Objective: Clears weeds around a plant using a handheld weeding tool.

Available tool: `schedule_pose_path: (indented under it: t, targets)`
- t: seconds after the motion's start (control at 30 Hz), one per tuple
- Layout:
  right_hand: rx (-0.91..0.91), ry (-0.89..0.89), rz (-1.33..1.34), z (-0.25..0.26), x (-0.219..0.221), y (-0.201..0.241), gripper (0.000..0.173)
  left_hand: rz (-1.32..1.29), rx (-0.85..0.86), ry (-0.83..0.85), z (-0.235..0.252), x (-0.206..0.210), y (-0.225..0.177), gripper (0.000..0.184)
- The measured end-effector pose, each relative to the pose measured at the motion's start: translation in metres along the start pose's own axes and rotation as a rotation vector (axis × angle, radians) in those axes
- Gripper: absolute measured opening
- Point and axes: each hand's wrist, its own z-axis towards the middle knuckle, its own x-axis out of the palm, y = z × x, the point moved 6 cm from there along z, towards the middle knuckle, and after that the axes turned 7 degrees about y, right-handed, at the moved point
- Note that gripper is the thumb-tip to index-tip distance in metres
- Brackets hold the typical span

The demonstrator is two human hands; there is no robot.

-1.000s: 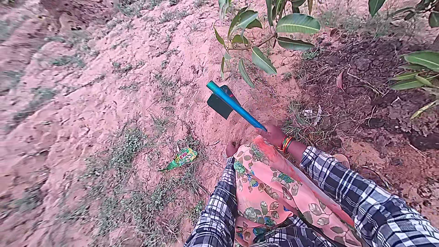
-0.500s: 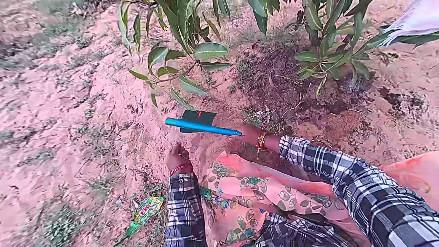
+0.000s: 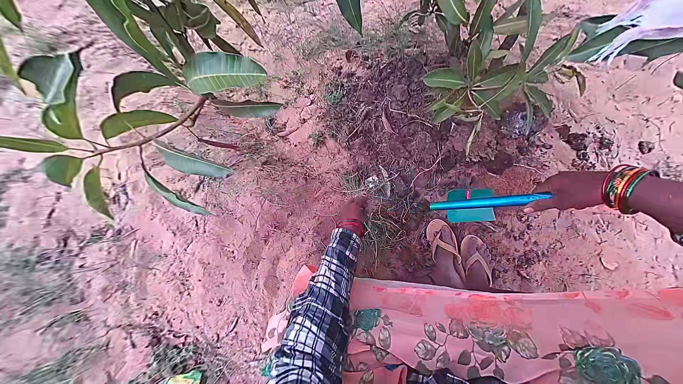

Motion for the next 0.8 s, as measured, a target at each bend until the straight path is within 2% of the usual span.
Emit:
schedule_pose_path:
  t: [0.1,0.17,0.23,0.33,0.5,0.57,0.63,0.7,0.8]
  targets:
    - [0.185,0.16,0.224,0.006,0.021,-0.065,0.041,0.114,-0.02,0.065,0.008,0.006,-0.005,0.025]
    - [0.214,0.211,0.227,0.027,0.035,-0.077,0.037,0.153,0.008,0.084,0.009,0.003,-0.01,0.025]
    - [0.161,0.238,0.193,0.047,0.048,-0.072,0.033,0.186,0.012,0.082,0.011,0.0,-0.01,0.031]
    - [0.152,0.245,-0.028,0.061,0.06,-0.04,0.034,0.335,-0.02,0.077,0.019,-0.011,0.006,0.035]
    - [0.094,0.213,-0.287,0.032,0.024,0.004,0.031,0.727,-0.064,0.156,0.025,-0.028,0.016,0.042]
    - [0.051,0.111,-0.314,0.012,0.012,0.019,0.032,0.891,-0.051,0.152,0.023,-0.026,0.013,0.049]
    - [-0.031,-0.077,-0.293,-0.006,-0.001,0.043,0.032,1.003,-0.019,0.146,0.024,-0.022,0.009,0.059]
    - [-0.149,-0.272,-0.232,-0.019,-0.01,0.077,0.029,1.03,0.002,0.134,0.018,-0.019,0.006,0.064]
    - [-0.348,-0.471,-0.04,-0.022,-0.013,0.127,0.027,1.032,0.016,0.093,0.003,-0.02,-0.002,0.07]
